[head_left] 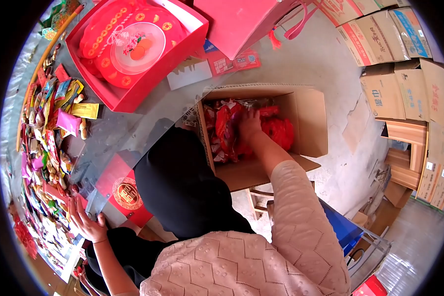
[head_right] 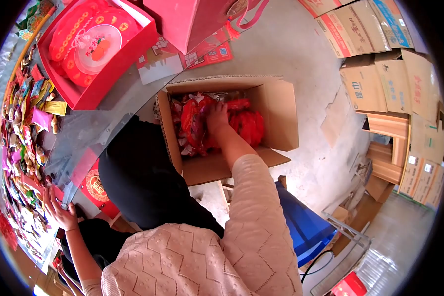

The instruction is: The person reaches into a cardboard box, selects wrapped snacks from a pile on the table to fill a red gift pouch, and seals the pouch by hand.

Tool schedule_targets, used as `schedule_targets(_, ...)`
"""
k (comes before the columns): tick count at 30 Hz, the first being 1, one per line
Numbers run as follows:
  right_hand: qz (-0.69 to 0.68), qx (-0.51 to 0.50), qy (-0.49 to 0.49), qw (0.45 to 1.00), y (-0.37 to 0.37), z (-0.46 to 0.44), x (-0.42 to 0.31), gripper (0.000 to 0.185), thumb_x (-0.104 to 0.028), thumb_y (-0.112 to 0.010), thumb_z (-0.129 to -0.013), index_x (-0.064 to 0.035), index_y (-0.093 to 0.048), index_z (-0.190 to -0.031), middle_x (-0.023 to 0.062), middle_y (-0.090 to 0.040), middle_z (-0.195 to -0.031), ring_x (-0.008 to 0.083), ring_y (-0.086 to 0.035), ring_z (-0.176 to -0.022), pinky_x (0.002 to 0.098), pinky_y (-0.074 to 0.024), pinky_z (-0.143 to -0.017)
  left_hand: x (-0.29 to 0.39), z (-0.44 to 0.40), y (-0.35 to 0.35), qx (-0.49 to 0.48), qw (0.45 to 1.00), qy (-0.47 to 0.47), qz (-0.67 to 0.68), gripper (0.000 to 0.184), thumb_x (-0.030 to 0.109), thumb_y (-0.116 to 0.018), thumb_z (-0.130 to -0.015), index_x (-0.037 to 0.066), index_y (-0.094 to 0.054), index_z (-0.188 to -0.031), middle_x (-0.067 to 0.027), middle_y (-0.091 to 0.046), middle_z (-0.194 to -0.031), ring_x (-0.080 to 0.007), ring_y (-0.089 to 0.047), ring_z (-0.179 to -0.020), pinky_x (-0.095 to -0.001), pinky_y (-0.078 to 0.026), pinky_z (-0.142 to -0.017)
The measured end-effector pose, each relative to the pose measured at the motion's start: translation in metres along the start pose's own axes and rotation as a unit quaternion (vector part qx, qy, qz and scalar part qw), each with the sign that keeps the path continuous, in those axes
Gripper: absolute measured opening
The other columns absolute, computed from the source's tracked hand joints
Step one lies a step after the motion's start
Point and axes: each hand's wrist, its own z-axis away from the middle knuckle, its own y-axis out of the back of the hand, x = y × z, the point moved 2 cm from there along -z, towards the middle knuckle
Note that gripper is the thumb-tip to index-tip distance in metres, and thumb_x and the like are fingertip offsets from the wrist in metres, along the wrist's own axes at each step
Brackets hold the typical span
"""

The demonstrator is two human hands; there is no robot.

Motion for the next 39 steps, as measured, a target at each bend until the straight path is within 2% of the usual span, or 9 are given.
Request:
schedule_targets(8, -0.268, -0.271, -0.048, 0.923, -0.024, -0.025, 0.014, 0.053, -0.037, -0.061, -0.091, -0.0092, -0.064, -0.136, 0.0185, -0.057, -0.143, 0.0431, -0.054, -0.13, 0.045, -0.0475, -0.105, 0.001, 0.0, 0.0, -0.003, 1.0, 0.001, 0.003, 0.082, 0.069, -0.036, -0.099, 0.002, -0.054, -0.143, -0.021, -0.055, -0.143, -0.0386, -0.051, -0.134, -0.0524, -0.036, -0.113)
schedule_targets(11, -0.206, -0.165, -0.073, 0.962, -0.056, -0.023, -0.003, 0.05, -0.035, -0.06, -0.091, -0.0083, -0.066, -0.133, 0.0206, -0.052, -0.147, 0.0435, -0.048, -0.136, 0.0521, -0.0397, -0.112, 0.002, 0.0, 0.001, -0.002, 1.0, 0.001, 0.005, 0.083, 0.07, -0.035, -0.098, 0.002, -0.055, -0.142, -0.021, -0.055, -0.143, -0.0385, -0.051, -0.134, -0.0525, -0.036, -0.113)
schedule_targets(14, -0.053, -0.19, 0.061, 0.979, -0.017, 0.021, -0.039, 0.052, -0.035, -0.058, -0.092, -0.008, -0.064, -0.136, 0.0239, -0.042, -0.152, 0.0445, -0.037, -0.142, 0.061, -0.0272, -0.117, 0.002, -0.002, 0.001, 0.003, 1.0, 0.001, 0.0, 0.083, 0.07, -0.035, -0.098, 0.003, -0.055, -0.142, -0.0209, -0.055, -0.142, -0.0384, -0.051, -0.133, -0.0525, -0.036, -0.113)
schedule_targets(17, -0.103, -0.25, 0.111, 0.956, -0.001, 0.031, -0.046, 0.055, -0.036, -0.058, -0.092, -0.0077, -0.062, -0.139, 0.0278, -0.034, -0.155, 0.0468, -0.028, -0.146, 0.0677, -0.0164, -0.118, 0.003, -0.001, 0.0, 0.0, 1.0, 0.005, -0.002, 0.083, 0.07, -0.035, -0.098, 0.003, -0.055, -0.143, -0.0207, -0.055, -0.142, -0.0382, -0.051, -0.133, -0.0523, -0.036, -0.113)
schedule_targets(23, -0.108, 0.024, 0.039, 0.993, -0.083, 0.028, -0.042, 0.049, -0.035, -0.059, -0.091, -0.0099, -0.068, -0.132, 0.0239, -0.041, -0.153, 0.0446, -0.035, -0.143, 0.0698, -0.0128, -0.117, 0.0, 0.001, 0.001, -0.002, 1.0, 0.002, 0.001, 0.082, 0.069, -0.036, -0.098, 0.004, -0.054, -0.144, -0.0199, -0.055, -0.143, -0.0373, -0.051, -0.134, -0.0529, -0.035, -0.114)
schedule_targets(26, -0.13, -0.217, 0.093, 0.963, -0.046, 0.007, -0.034, 0.044, -0.032, -0.059, -0.091, -0.0093, -0.071, -0.127, 0.0196, -0.057, -0.142, 0.0381, -0.051, -0.135, 0.0604, -0.0274, -0.117, 0.0, 0.002, -0.001, -0.003, 1.0, 0.008, -0.001, 0.083, 0.07, -0.036, -0.098, 0.003, -0.054, -0.143, -0.02, -0.055, -0.143, -0.0375, -0.05, -0.134, -0.0534, -0.035, -0.114)
schedule_targets(28, -0.167, -0.251, 0.11, 0.947, 0.003, 0.007, -0.012, 0.04, -0.03, -0.06, -0.09, -0.0098, -0.073, -0.123, 0.0184, -0.064, -0.132, 0.0361, -0.058, -0.127, 0.0534, -0.0397, -0.11, 0.001, 0.0, 0.001, -0.003, 1.0, 0.005, -0.006, 0.084, 0.07, -0.036, -0.097, 0.003, -0.055, -0.143, -0.0202, -0.055, -0.143, -0.0377, -0.05, -0.135, -0.0535, -0.034, -0.114)
schedule_targets(33, -0.254, -0.066, -0.038, 0.964, -0.02, -0.027, 0.056, 0.032, -0.026, -0.059, -0.091, -0.014, -0.072, -0.118, 0.0164, -0.068, -0.123, 0.0369, -0.063, -0.118, 0.0471, -0.0548, -0.093, -0.002, 0.003, -0.003, -0.01, 1.0, 0.013, 0.007, 0.085, 0.071, -0.035, -0.097, 0.002, -0.055, -0.142, -0.0205, -0.055, -0.143, -0.0382, -0.05, -0.135, -0.0534, -0.035, -0.114)
schedule_targets(39, -0.107, -0.025, 0.018, 0.994, -0.023, -0.043, 0.089, 0.04, -0.022, -0.056, -0.095, -0.0115, -0.059, -0.134, 0.0131, -0.067, -0.124, 0.0352, -0.067, -0.114, 0.0469, -0.0562, -0.091, 0.0, 0.001, -0.001, -0.018, 1.0, 0.008, 0.003, 0.085, 0.072, -0.034, -0.097, 0.002, -0.055, -0.142, -0.0198, -0.055, -0.143, -0.0381, -0.05, -0.135, -0.0534, -0.036, -0.114)
